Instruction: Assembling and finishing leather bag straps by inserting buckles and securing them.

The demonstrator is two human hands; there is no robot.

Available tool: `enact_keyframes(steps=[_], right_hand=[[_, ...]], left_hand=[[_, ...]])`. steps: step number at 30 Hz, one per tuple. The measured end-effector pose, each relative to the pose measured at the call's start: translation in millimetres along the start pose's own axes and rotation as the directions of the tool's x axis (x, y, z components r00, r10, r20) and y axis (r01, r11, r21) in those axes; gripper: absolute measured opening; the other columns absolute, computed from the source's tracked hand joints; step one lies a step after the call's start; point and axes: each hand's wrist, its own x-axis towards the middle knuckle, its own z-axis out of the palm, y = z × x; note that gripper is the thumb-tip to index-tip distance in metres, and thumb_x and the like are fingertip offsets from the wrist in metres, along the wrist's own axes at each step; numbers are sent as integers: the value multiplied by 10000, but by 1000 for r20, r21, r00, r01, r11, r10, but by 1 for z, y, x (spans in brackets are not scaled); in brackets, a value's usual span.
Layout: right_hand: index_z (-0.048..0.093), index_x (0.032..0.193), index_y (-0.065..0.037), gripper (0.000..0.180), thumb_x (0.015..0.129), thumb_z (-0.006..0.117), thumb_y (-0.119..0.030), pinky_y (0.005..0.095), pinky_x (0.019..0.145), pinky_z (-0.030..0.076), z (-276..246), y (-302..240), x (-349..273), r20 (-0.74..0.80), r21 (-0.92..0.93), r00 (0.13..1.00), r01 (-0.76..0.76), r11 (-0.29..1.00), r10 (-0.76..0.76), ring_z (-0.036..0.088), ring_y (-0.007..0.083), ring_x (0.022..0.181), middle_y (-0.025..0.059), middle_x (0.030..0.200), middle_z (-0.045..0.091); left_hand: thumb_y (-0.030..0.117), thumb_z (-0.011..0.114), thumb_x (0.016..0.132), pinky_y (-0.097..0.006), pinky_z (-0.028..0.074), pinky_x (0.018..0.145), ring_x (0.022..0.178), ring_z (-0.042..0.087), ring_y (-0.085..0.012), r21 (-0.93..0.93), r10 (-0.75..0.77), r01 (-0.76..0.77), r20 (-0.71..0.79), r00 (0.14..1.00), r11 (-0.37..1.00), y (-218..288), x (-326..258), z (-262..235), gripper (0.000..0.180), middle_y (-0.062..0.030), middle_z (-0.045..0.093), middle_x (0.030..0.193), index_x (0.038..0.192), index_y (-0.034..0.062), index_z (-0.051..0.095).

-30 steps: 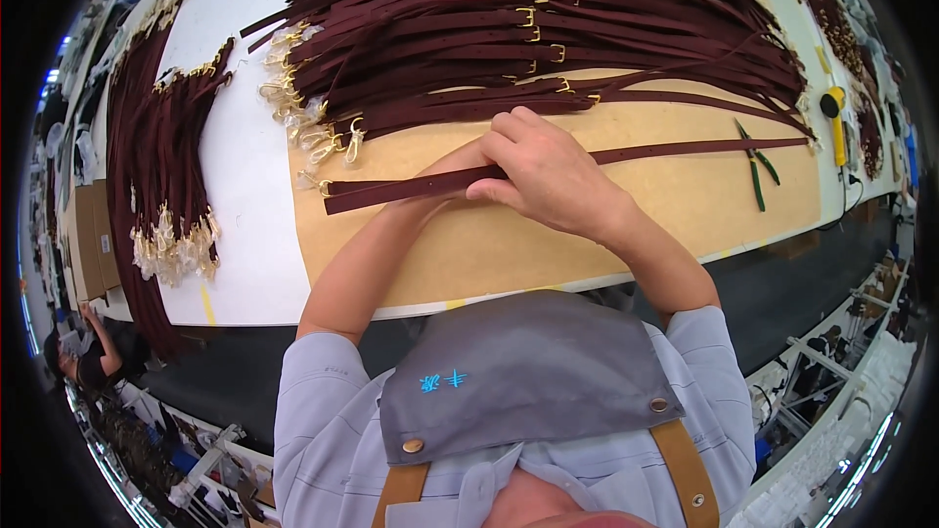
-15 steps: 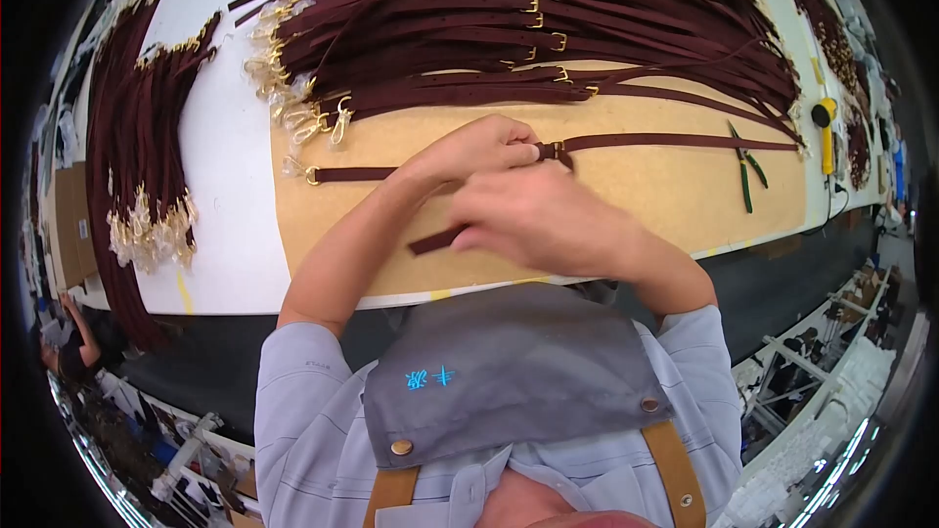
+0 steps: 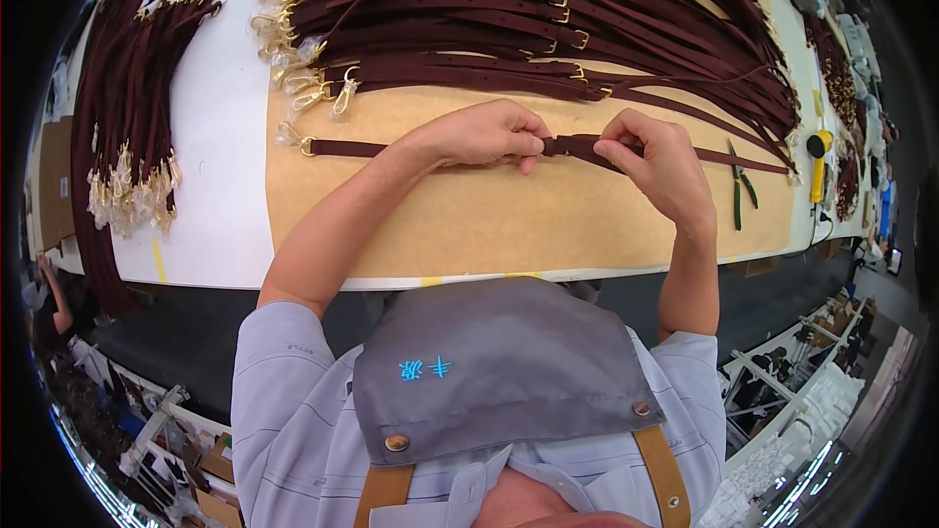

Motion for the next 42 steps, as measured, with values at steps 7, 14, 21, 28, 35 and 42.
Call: enact_keyframes(steps=[7,14,21,28,35,42], right_hand=[[623,837,-6,157,850,661,-158,391,606,464,22,2,0,-15,-171,988,146,974,-151,617,307,657,147,714,642],[630,874,17,133,849,661,-109,329,581,445,32,7,9,59,-48,995,86,995,-83,567,205,593,118,685,623],[630,863,14,142,857,625,-128,387,624,472,33,0,9,124,-18,992,13,1000,-11,624,309,671,173,732,648],[631,856,30,155,857,660,-122,303,558,432,47,12,11,54,124,998,-27,992,20,535,160,578,112,665,614],[643,873,31,166,855,642,-133,355,609,468,37,1,5,67,10,998,7,1000,-8,619,250,644,158,721,651],[636,862,28,146,864,662,-116,254,517,405,46,15,9,25,144,998,46,988,-50,499,71,566,38,639,587]], left_hand=[[118,489,943,-183,278,457,526,370,-11,-28,-23,24,25,999,999,0,1,0,220,29,592,746,1094,6,605],[121,484,945,-192,305,476,533,372,-19,78,24,-26,24,999,997,-3,-1,0,233,35,582,749,1110,8,604],[118,474,945,-211,334,514,572,393,-31,171,4,-7,16,1000,985,-2,-3,2,235,40,576,745,1107,16,610],[112,471,942,-217,347,525,569,395,-38,201,9,-5,-19,1000,980,0,-3,2,243,34,581,752,1115,10,608],[111,470,938,-219,356,540,581,405,-43,169,8,-10,10,1000,986,1,-6,4,250,26,590,770,1118,15,614],[120,493,932,-226,372,580,624,424,-52,210,63,-55,-32,997,976,-2,-3,3,248,27,586,764,1117,19,626]])
